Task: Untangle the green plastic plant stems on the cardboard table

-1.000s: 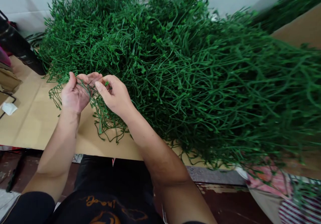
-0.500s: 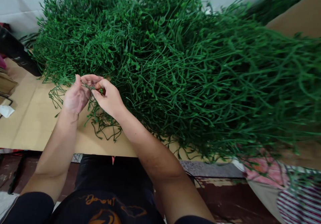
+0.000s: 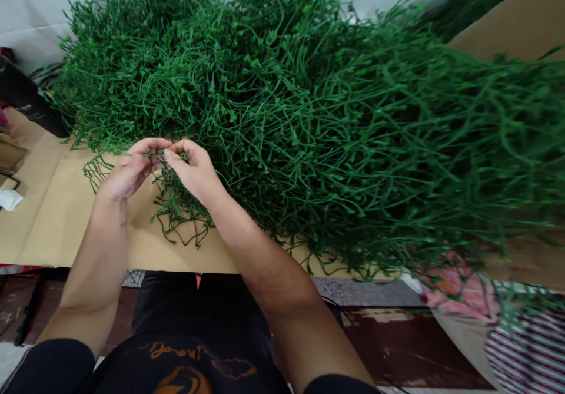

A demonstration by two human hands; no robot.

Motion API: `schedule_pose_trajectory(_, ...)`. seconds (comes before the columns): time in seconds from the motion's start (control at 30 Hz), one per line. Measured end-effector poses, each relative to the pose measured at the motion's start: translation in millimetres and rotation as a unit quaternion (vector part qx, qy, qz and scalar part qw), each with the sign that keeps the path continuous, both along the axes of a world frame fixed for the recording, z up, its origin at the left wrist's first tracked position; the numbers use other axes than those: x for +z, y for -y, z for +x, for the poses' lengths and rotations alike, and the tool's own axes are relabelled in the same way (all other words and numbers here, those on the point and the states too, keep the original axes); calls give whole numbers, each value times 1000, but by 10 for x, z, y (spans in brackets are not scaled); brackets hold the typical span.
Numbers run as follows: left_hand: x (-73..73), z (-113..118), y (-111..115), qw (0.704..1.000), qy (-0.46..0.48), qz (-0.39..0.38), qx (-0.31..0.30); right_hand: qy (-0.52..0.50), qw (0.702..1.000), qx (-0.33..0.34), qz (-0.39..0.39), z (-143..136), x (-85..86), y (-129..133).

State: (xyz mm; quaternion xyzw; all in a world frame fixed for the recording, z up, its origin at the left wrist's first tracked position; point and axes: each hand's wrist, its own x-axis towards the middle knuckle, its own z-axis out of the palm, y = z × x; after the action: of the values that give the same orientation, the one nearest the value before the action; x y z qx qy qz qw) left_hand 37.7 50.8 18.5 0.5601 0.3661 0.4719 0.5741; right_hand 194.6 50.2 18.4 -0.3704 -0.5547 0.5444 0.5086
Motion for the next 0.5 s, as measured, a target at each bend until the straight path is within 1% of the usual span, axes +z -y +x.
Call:
schedule_pose_trajectory(0.07,2,-17,-4,1000,1,7,-28,-17,1000,12,-9,7,14,9)
schedule_pose_trajectory(0.13,12,-14,-9,1000,-5,6,-29,-26,999,19,-21,9,24,18)
schedule_pose_trajectory(0.27,42,28,-20,999,-24,-23,34,-5,998,37,-48,-4,26,36)
schedule_pose_trajectory(0.4,84,68,-17,994,-25,-58,85,4,996,87,-30,-22,44,68)
schedule_pose_trajectory(0.5,109,94,-8,990,-22,-57,125,1,992,121,-23,-34,75,93)
